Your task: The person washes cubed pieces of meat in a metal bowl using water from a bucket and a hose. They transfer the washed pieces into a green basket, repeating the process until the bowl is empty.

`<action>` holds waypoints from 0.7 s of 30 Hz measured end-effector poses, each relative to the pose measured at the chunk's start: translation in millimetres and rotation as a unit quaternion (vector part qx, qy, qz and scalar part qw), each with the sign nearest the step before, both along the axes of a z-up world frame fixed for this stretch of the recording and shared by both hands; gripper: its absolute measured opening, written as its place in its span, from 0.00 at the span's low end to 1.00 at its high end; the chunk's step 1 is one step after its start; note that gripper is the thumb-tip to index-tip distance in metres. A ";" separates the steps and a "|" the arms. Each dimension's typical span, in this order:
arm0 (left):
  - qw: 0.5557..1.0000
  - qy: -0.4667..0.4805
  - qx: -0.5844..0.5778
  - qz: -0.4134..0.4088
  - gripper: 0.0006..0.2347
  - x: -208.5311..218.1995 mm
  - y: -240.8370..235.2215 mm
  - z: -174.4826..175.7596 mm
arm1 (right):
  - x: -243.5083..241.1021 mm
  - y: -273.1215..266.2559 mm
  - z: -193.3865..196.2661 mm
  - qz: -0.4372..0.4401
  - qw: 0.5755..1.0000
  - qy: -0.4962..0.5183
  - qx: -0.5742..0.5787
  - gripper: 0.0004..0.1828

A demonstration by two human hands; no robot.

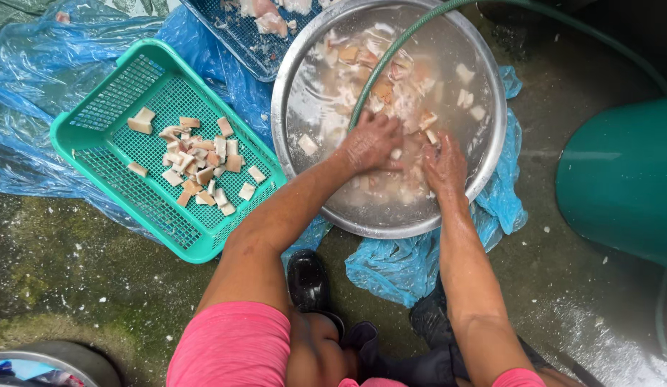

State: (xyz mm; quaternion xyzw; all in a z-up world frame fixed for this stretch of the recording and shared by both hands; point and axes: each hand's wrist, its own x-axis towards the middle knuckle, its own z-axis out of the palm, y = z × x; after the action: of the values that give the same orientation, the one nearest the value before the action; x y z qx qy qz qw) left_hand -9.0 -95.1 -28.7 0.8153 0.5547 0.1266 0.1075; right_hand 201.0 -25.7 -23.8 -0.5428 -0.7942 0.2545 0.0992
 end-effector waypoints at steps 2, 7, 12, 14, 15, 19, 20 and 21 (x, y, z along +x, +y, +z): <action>0.990 -0.025 0.121 0.066 0.32 -5.1 -6.3 1.6 | 4.7 -1.1 2.8 0.000 1.000 0.015 0.002 0.18; 1.000 -0.008 0.005 -0.001 0.25 -7.1 -9.1 4.7 | 17.5 21.9 31.9 -0.064 0.989 0.087 -0.098 0.13; 0.975 -0.130 -0.159 0.082 0.18 -4.4 17.2 24.6 | 29.8 84.7 21.3 0.113 0.982 0.127 0.085 0.11; 0.944 -0.203 -0.169 0.196 0.16 2.5 32.8 27.3 | 18.6 113.9 0.4 0.170 0.963 0.152 0.140 0.14; 0.931 -0.245 -0.145 0.226 0.16 7.5 35.8 22.4 | 12.0 124.7 -10.9 0.182 0.958 0.158 0.154 0.16; 0.912 -0.293 -0.006 0.285 0.21 38.2 55.6 -26.2 | -0.3 135.7 -53.9 0.011 0.972 0.216 -0.087 0.18; 0.918 -0.277 0.036 0.283 0.23 48.4 58.8 -41.2 | -4.6 133.1 -70.2 -0.007 0.961 0.245 -0.124 0.19; 0.910 -0.288 0.047 0.296 0.24 58.0 62.2 -53.5 | -9.3 130.7 -86.6 -0.023 0.946 0.282 -0.161 0.19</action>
State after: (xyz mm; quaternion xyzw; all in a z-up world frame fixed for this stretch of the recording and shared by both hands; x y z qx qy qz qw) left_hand 49.0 -32.9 -82.3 0.5459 0.7090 0.4078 0.1819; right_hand 191.7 104.9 -110.3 -0.4761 -0.6694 0.5190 0.2361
